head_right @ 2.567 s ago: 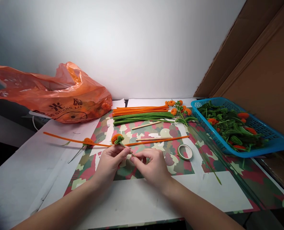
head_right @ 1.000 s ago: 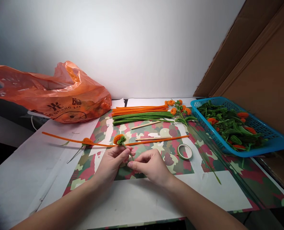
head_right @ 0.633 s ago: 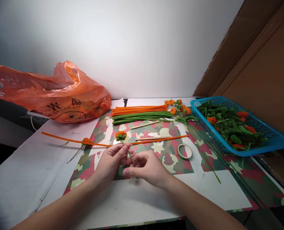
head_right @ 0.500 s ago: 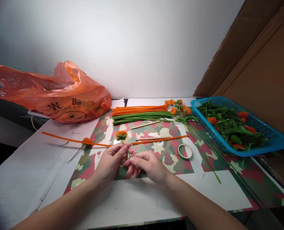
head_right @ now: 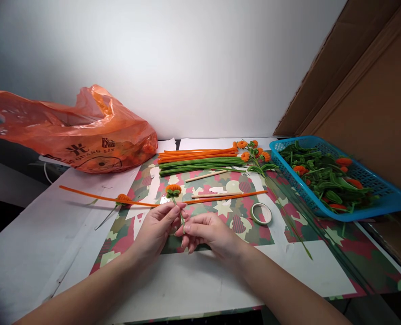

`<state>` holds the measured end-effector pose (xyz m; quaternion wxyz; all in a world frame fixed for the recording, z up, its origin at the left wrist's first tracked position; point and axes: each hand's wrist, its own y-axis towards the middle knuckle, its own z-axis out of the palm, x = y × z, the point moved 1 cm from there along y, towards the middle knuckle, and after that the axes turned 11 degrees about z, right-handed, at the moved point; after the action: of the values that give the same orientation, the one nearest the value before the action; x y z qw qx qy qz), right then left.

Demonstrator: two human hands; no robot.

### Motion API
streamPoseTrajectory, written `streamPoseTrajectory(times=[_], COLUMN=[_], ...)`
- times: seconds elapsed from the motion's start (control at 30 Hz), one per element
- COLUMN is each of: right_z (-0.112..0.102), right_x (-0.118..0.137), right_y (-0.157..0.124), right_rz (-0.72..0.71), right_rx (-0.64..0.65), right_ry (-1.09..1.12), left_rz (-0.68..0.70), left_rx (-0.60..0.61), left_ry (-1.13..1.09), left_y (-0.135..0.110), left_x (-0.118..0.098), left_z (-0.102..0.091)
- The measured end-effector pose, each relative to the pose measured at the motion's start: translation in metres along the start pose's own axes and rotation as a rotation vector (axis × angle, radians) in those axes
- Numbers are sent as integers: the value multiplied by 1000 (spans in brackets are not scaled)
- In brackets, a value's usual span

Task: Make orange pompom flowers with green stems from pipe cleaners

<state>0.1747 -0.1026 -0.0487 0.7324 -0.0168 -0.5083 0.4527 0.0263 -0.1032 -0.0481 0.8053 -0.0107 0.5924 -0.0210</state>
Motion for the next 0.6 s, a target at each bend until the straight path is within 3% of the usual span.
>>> streamPoseTrajectory(times=[0.4,0.6], right_z=[-5,-3], right_x=[-2,0], right_y=[1,1], right_rz=[38,-70], right_rx=[-15,-63], right_ry=[23,-38], left_rz=[24,29], left_rx=[21,21], left_ry=[-12,1], left_y=[0,1], left_x=[0,1], left_z=[-1,-1])
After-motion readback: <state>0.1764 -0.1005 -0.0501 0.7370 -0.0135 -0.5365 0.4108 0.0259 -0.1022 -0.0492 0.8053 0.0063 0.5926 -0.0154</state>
